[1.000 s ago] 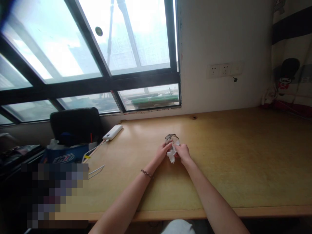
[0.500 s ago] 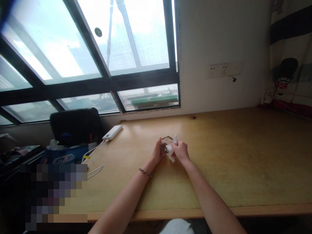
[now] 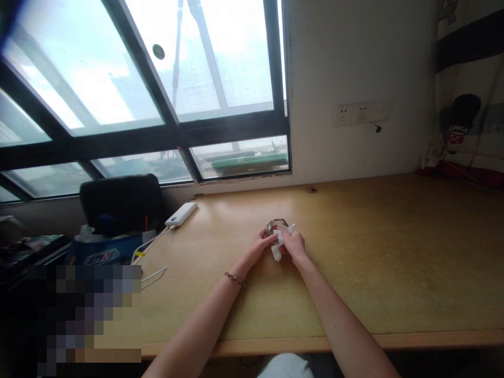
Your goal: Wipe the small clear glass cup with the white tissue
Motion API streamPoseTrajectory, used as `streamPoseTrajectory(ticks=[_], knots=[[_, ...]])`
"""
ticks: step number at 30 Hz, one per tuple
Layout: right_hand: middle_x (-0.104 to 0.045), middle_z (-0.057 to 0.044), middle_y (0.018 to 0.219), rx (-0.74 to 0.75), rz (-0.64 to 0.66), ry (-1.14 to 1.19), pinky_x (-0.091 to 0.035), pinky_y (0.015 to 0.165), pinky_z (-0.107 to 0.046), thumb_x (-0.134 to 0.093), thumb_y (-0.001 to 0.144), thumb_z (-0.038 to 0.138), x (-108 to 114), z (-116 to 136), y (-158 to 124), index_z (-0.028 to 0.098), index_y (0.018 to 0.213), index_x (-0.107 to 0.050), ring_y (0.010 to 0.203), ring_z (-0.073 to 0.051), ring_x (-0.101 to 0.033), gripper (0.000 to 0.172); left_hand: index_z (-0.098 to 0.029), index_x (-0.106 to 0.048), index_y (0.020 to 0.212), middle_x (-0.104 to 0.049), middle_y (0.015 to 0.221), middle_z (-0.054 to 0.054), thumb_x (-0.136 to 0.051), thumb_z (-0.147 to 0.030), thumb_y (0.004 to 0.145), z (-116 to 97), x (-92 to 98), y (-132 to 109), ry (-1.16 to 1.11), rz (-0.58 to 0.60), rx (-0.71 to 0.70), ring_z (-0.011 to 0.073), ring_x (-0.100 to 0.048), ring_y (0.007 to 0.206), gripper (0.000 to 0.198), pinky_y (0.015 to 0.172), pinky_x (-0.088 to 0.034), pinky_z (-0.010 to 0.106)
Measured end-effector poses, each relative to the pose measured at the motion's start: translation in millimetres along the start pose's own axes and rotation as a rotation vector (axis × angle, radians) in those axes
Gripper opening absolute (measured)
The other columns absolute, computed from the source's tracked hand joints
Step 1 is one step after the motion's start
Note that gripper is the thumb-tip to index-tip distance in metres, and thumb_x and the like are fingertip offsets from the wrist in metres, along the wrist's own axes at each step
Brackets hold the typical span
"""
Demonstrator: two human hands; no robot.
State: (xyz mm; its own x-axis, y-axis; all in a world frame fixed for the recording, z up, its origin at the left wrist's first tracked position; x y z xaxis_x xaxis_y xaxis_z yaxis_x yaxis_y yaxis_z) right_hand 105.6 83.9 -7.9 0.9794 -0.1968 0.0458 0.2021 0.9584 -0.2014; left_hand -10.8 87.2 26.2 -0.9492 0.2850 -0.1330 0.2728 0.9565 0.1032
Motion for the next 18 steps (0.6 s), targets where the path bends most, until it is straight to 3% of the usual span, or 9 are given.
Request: streamPoseTrajectory(ticks=[4, 7, 9, 14, 18], knots=[[-0.052, 0.003, 0.040, -0.114, 0.191, 0.154, -0.029, 0.029, -0.016, -0.061, 0.061, 0.033, -20.4, -10.7, -4.9, 0.016, 0.065, -0.056, 0.030, -0.006, -0.040, 0.018, -0.012, -0.058, 0.097, -0.062, 0.089, 0.007, -0.067, -0.037, 0.059, -2.1, 0.7, -0.7, -0.001, 0.005, -0.020, 0.0176, -0.056, 0.079, 0.047, 0.068, -0.043, 0.026], [-0.045, 0.004, 0.034, -0.066, 0.138, 0.049, -0.025, 0.029, -0.017, -0.058, 0.062, 0.027, -12.8, -9.5, -0.9, 0.016, 0.058, -0.054, 0.028, -0.006, -0.037, 0.013, -0.012, -0.058, 0.099, -0.063, 0.090, 0.008, -0.065, -0.038, 0.061, 2.3, 0.6, -1.6, -0.005, 0.007, 0.023, 0.0167, -0.057, 0.075, 0.046, 0.061, -0.043, 0.024], [-0.045, 0.003, 0.033, 0.041, 0.047, -0.104, -0.026, 0.032, -0.019, -0.055, 0.064, 0.026, -2.3, 0.0, 1.8, 0.017, 0.053, -0.052, 0.030, -0.008, -0.039, 0.015, -0.011, -0.059, 0.098, -0.063, 0.087, 0.008, -0.062, -0.039, 0.063, 6.3, 3.5, -1.4, 0.006, -0.013, 0.054, 0.0150, -0.057, 0.069, 0.045, 0.054, -0.041, 0.021], [-0.057, -0.006, 0.052, 0.541, -0.166, -0.491, -0.032, 0.047, -0.022, -0.047, 0.071, 0.026, 8.2, 53.1, -18.0, 0.018, 0.058, -0.054, 0.050, -0.015, -0.051, 0.018, -0.008, -0.064, 0.084, -0.064, 0.071, 0.009, -0.053, -0.044, 0.067, 13.6, 15.5, 1.7, -0.003, -0.070, 0.079, 0.0112, -0.053, 0.053, 0.041, 0.043, -0.034, 0.019], [-0.060, -0.006, 0.061, 0.716, -0.153, -0.603, -0.034, 0.054, -0.022, -0.041, 0.075, 0.022, 1.6, 70.7, -33.7, 0.017, 0.076, -0.058, 0.057, -0.015, -0.054, 0.018, -0.008, -0.064, 0.069, -0.060, 0.055, 0.005, -0.045, -0.047, 0.070, 16.7, 17.7, 4.2, -0.245, -0.069, 0.086, 0.0102, -0.050, 0.046, 0.043, 0.047, -0.038, 0.021]])
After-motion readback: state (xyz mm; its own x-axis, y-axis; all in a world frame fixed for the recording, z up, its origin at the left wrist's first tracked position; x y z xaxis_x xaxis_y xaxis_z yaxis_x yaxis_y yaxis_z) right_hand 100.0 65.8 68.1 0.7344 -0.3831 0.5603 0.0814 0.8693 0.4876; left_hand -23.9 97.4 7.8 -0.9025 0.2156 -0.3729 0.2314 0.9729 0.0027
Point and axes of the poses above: each hand's wrist, its own y-axis towards the middle knuckle, its own x-axis out of the back of the hand, z = x × y, the point moved 9 cm from there along y, towards the middle knuckle
